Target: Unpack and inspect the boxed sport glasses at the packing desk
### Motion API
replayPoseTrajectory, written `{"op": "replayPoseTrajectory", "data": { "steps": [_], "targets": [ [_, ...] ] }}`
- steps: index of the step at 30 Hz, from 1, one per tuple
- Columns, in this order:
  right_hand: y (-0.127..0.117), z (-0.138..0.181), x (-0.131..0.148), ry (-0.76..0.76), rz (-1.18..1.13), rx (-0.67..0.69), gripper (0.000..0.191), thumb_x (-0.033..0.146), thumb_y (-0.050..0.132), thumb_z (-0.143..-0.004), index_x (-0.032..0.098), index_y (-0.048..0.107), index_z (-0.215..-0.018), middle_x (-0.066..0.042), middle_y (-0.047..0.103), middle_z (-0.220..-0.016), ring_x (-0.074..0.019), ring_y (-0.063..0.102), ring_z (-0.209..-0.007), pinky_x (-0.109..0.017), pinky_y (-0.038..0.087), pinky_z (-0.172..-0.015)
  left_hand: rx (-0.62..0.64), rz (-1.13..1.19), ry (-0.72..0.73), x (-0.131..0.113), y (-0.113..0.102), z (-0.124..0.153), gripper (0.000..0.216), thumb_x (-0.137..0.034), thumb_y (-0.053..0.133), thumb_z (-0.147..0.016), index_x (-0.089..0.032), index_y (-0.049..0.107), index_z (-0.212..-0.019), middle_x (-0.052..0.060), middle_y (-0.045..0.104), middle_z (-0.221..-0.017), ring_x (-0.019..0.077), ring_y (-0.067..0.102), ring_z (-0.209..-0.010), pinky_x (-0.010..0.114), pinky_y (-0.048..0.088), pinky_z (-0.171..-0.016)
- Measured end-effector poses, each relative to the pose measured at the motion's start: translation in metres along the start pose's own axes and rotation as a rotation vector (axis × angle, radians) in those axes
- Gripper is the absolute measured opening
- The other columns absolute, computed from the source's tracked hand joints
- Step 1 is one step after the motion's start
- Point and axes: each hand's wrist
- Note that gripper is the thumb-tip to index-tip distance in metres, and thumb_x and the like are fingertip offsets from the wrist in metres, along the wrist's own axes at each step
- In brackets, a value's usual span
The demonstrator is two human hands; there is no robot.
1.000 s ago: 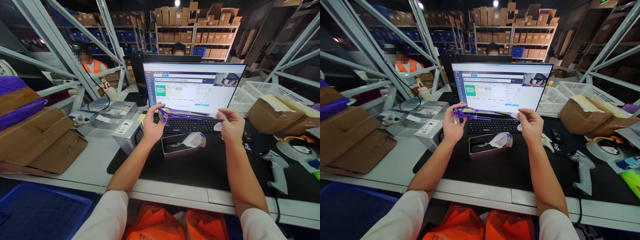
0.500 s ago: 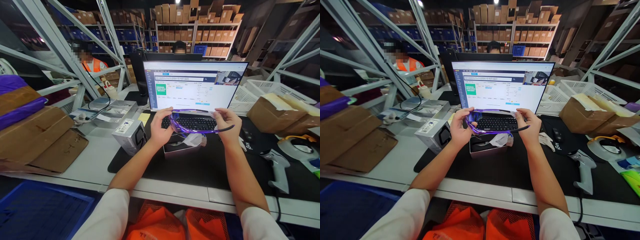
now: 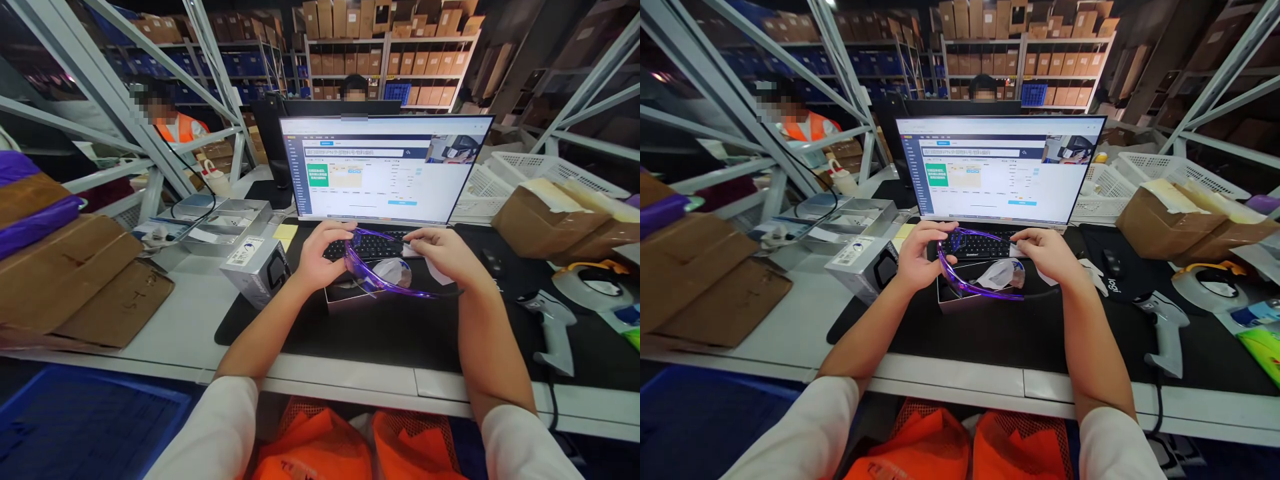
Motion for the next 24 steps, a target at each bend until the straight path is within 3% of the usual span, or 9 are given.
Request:
{"op": "replayPoseTrajectory", "data": {
  "steps": [5, 7, 11, 15, 21, 24],
  "targets": [
    [-0.01, 0.005, -0.002, 0.099, -0.241, 0.373, 0.035, 0.043, 0.076, -0.078, 0.016, 0.077, -0.101, -0.006, 0.072, -0.073, -0.0201, 0.066, -0.065, -0.03, 0.049, -0.059, -0.003, 0.241, -0.232, 0.01, -0.003, 0.002, 0.04, -0.033, 0.088, -0.076, -0.025, 0.067, -0.109, 0.006, 0.074, -0.109, 0.0243, 0.073, -0.107, 0.038, 0.056, -0.095],
    [-0.01, 0.006, -0.003, 0.077, -0.397, 0.427, 0.034, 0.043, 0.08, -0.077, 0.017, 0.076, -0.099, -0.006, 0.071, -0.07, -0.0193, 0.066, -0.061, -0.03, 0.05, -0.058, -0.055, 0.352, -0.348, 0.011, -0.002, 0.001, 0.04, -0.037, 0.087, -0.077, -0.023, 0.065, -0.107, 0.006, 0.074, -0.104, 0.0231, 0.075, -0.103, 0.036, 0.057, -0.094],
    [0.005, 0.003, -0.005, 0.03, -0.632, 0.383, 0.034, 0.042, 0.088, -0.069, 0.017, 0.074, -0.088, 0.0, 0.06, -0.053, -0.0141, 0.055, -0.047, -0.026, 0.043, -0.049, -0.097, 0.559, -0.547, 0.007, 0.004, -0.003, 0.046, -0.047, 0.087, -0.076, -0.019, 0.061, -0.102, 0.006, 0.076, -0.1, 0.0245, 0.077, -0.097, 0.038, 0.058, -0.095],
    [0.02, -0.001, -0.002, -0.059, -0.774, 0.375, 0.038, 0.045, 0.09, -0.067, 0.019, 0.072, -0.087, 0.002, 0.055, -0.048, -0.0145, 0.053, -0.047, -0.029, 0.044, -0.052, -0.145, 0.686, -0.741, 0.005, 0.012, -0.005, 0.055, -0.051, 0.091, -0.068, -0.018, 0.059, -0.098, 0.004, 0.076, -0.094, 0.0249, 0.078, -0.093, 0.036, 0.059, -0.088],
    [0.021, -0.006, -0.005, -0.058, -0.656, 0.269, 0.039, 0.035, 0.081, -0.072, 0.018, 0.07, -0.106, 0.0, 0.064, -0.061, -0.0195, 0.063, -0.064, -0.036, 0.053, -0.069, -0.256, 0.794, -1.018, 0.014, 0.022, -0.003, 0.061, -0.052, 0.093, -0.065, -0.019, 0.056, -0.101, 0.004, 0.076, -0.091, 0.0221, 0.077, -0.089, 0.03, 0.057, -0.078],
    [0.017, -0.008, -0.009, -0.098, -0.565, 0.217, 0.055, 0.026, 0.078, -0.072, 0.021, 0.064, -0.124, -0.002, 0.071, -0.084, -0.0202, 0.068, -0.084, -0.037, 0.054, -0.084, -0.303, 0.843, -1.11, 0.019, 0.026, -0.002, 0.057, -0.05, 0.091, -0.067, -0.019, 0.056, -0.099, 0.004, 0.076, -0.091, 0.0211, 0.077, -0.086, 0.031, 0.057, -0.078]
  ]
}}
Point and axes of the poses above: each hand's wrist, its own z-axis away from the middle knuckle, its own y-axis out of the palm, x = y × z
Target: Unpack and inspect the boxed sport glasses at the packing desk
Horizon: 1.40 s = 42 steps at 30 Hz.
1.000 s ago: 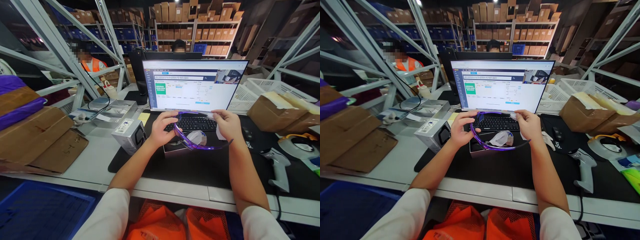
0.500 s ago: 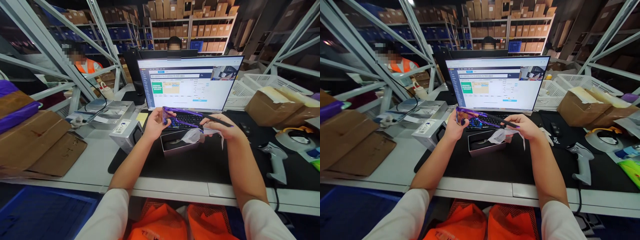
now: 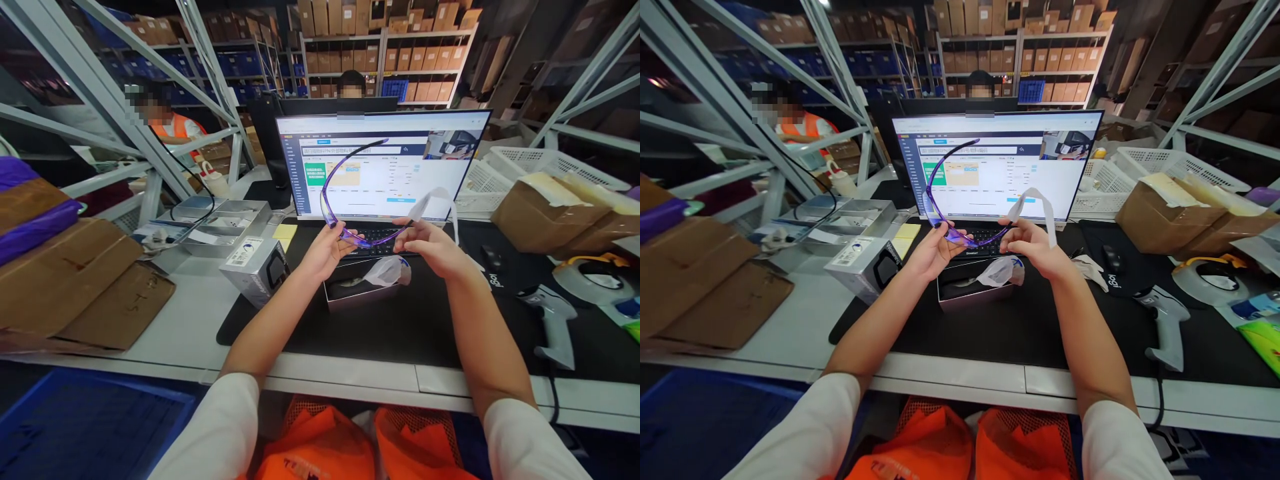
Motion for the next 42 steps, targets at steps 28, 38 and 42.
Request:
{"op": "replayPoseTrajectory", "data": {
  "steps": [28, 38, 42],
  "targets": [
    [0.023, -0.014, -0.03, 0.017, 0.581, 0.114, 0.05, 0.052, 0.074, -0.081, 0.021, 0.074, -0.121, -0.011, 0.072, -0.124, -0.0299, 0.068, -0.112, -0.047, 0.051, -0.104, -0.068, 0.181, 0.057, 0.014, 0.01, 0.002, 0.038, -0.041, 0.081, -0.083, -0.019, 0.054, -0.1, 0.004, 0.075, -0.097, 0.0198, 0.077, -0.093, 0.03, 0.056, -0.086],
    [0.024, 0.002, -0.005, -0.188, 0.655, -0.316, 0.047, 0.061, 0.057, -0.093, 0.017, 0.074, -0.089, -0.009, 0.068, -0.077, -0.0254, 0.066, -0.08, -0.039, 0.052, -0.078, -0.013, -0.105, 0.262, 0.022, 0.009, 0.005, 0.051, -0.042, 0.093, -0.067, -0.019, 0.063, -0.101, 0.003, 0.074, -0.097, 0.0175, 0.072, -0.094, 0.034, 0.052, -0.097],
    [0.019, 0.003, -0.002, -0.141, 0.417, -0.062, 0.04, 0.051, 0.068, -0.088, 0.022, 0.07, -0.116, -0.007, 0.072, -0.094, -0.0228, 0.068, -0.084, -0.038, 0.055, -0.08, 0.031, -0.181, 0.332, 0.024, 0.008, 0.004, 0.046, -0.037, 0.094, -0.066, -0.019, 0.069, -0.099, 0.004, 0.074, -0.098, 0.0163, 0.069, -0.095, 0.03, 0.051, -0.097]
  ]
}}
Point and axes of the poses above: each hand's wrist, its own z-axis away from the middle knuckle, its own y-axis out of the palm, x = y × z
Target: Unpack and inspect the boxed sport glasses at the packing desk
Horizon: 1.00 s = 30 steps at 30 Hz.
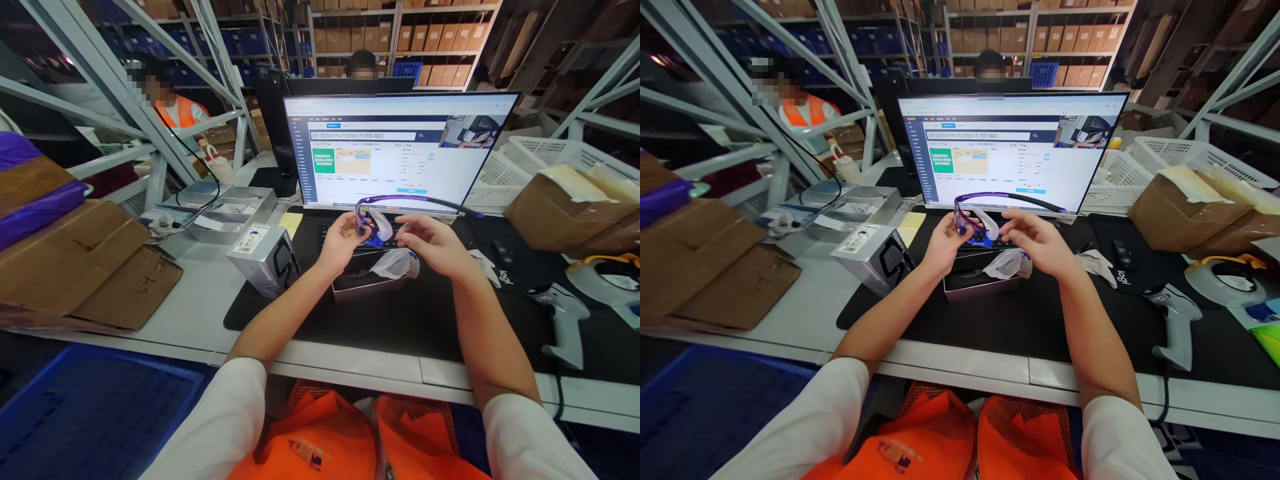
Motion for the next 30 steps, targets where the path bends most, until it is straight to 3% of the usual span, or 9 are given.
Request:
{"op": "replayPoseTrajectory", "data": {
  "steps": [2, 5, 7, 11, 16, 19, 22, 26, 30],
  "targets": [
    [-0.01, -0.002, -0.004, -0.02, -0.174, -0.064, 0.04, 0.047, 0.069, -0.087, 0.024, 0.067, -0.12, -0.007, 0.073, -0.101, -0.0228, 0.07, -0.089, -0.041, 0.056, -0.088, -0.008, -0.021, 0.036, 0.002, -0.002, -0.001, 0.042, -0.037, 0.093, -0.068, -0.02, 0.07, -0.099, 0.003, 0.074, -0.101, 0.0164, 0.069, -0.098, 0.029, 0.051, -0.098],
    [-0.024, -0.004, -0.006, -0.082, -0.228, -0.442, 0.039, 0.053, 0.051, -0.095, 0.023, 0.067, -0.115, -0.009, 0.072, -0.101, -0.0242, 0.071, -0.096, -0.043, 0.056, -0.093, -0.032, -0.086, 0.089, 0.003, -0.007, -0.003, 0.042, -0.038, 0.093, -0.069, -0.021, 0.07, -0.1, 0.003, 0.074, -0.101, 0.0167, 0.069, -0.099, 0.028, 0.051, -0.098],
    [-0.028, -0.002, -0.004, -0.096, -0.17, -0.568, 0.05, 0.058, 0.035, -0.1, 0.024, 0.063, -0.124, -0.011, 0.071, -0.11, -0.0253, 0.07, -0.105, -0.043, 0.056, -0.094, -0.048, -0.157, 0.131, 0.004, -0.009, -0.004, 0.044, -0.036, 0.092, -0.069, -0.021, 0.07, -0.104, 0.004, 0.073, -0.103, 0.0167, 0.068, -0.099, 0.028, 0.05, -0.099],
    [-0.016, 0.005, 0.006, -0.114, 0.041, -0.37, 0.047, 0.059, 0.045, -0.1, 0.026, 0.066, -0.126, -0.009, 0.074, -0.114, -0.0268, 0.069, -0.112, -0.045, 0.052, -0.103, -0.103, -0.188, 0.131, 0.002, -0.006, -0.001, 0.042, -0.034, 0.091, -0.07, -0.02, 0.069, -0.102, 0.005, 0.072, -0.103, 0.0167, 0.069, -0.098, 0.029, 0.05, -0.099],
    [0.004, -0.001, 0.001, -0.113, 0.31, -0.009, 0.041, 0.051, 0.055, -0.097, 0.024, 0.075, -0.122, -0.008, 0.071, -0.129, -0.0306, 0.062, -0.126, -0.048, 0.045, -0.113, -0.106, -0.009, -0.046, -0.001, 0.0, 0.0, 0.047, -0.041, 0.091, -0.07, -0.02, 0.063, -0.1, 0.004, 0.075, -0.095, 0.0172, 0.072, -0.093, 0.03, 0.052, -0.093],
    [0.001, -0.007, -0.011, -0.049, 0.354, -0.008, 0.045, 0.05, 0.054, -0.097, 0.023, 0.072, -0.128, -0.008, 0.068, -0.134, -0.0303, 0.061, -0.129, -0.048, 0.045, -0.113, -0.12, 0.065, -0.105, -0.003, -0.003, -0.003, 0.048, -0.043, 0.09, -0.071, -0.021, 0.061, -0.102, 0.002, 0.075, -0.095, 0.0168, 0.072, -0.092, 0.029, 0.052, -0.089],
    [-0.014, -0.009, -0.024, 0.072, 0.486, -0.057, 0.042, 0.045, 0.057, -0.095, 0.02, 0.074, -0.124, -0.011, 0.073, -0.124, -0.0307, 0.067, -0.116, -0.046, 0.051, -0.103, -0.143, 0.142, -0.095, -0.005, -0.008, -0.008, 0.045, -0.041, 0.088, -0.074, -0.023, 0.06, -0.104, -0.001, 0.074, -0.097, 0.0153, 0.073, -0.095, 0.028, 0.051, -0.091],
    [-0.026, -0.01, -0.038, 0.311, 0.577, 0.241, 0.042, 0.03, 0.075, -0.074, 0.019, 0.078, -0.114, -0.007, 0.078, -0.096, -0.0263, 0.072, -0.084, -0.036, 0.057, -0.08, -0.169, 0.197, -0.052, -0.01, -0.012, -0.014, 0.046, -0.039, 0.09, -0.07, -0.023, 0.06, -0.101, -0.003, 0.073, -0.099, 0.0148, 0.073, -0.092, 0.029, 0.051, -0.093],
    [-0.011, -0.012, -0.043, 0.32, 0.432, 0.39, 0.025, 0.032, 0.069, -0.08, 0.02, 0.08, -0.099, -0.005, 0.076, -0.081, -0.02, 0.069, -0.065, -0.032, 0.055, -0.068, -0.193, 0.156, -0.043, -0.015, -0.013, -0.014, 0.044, -0.039, 0.09, -0.071, -0.023, 0.06, -0.099, -0.002, 0.072, -0.094, 0.0154, 0.073, -0.093, 0.028, 0.051, -0.091]
  ]
}}
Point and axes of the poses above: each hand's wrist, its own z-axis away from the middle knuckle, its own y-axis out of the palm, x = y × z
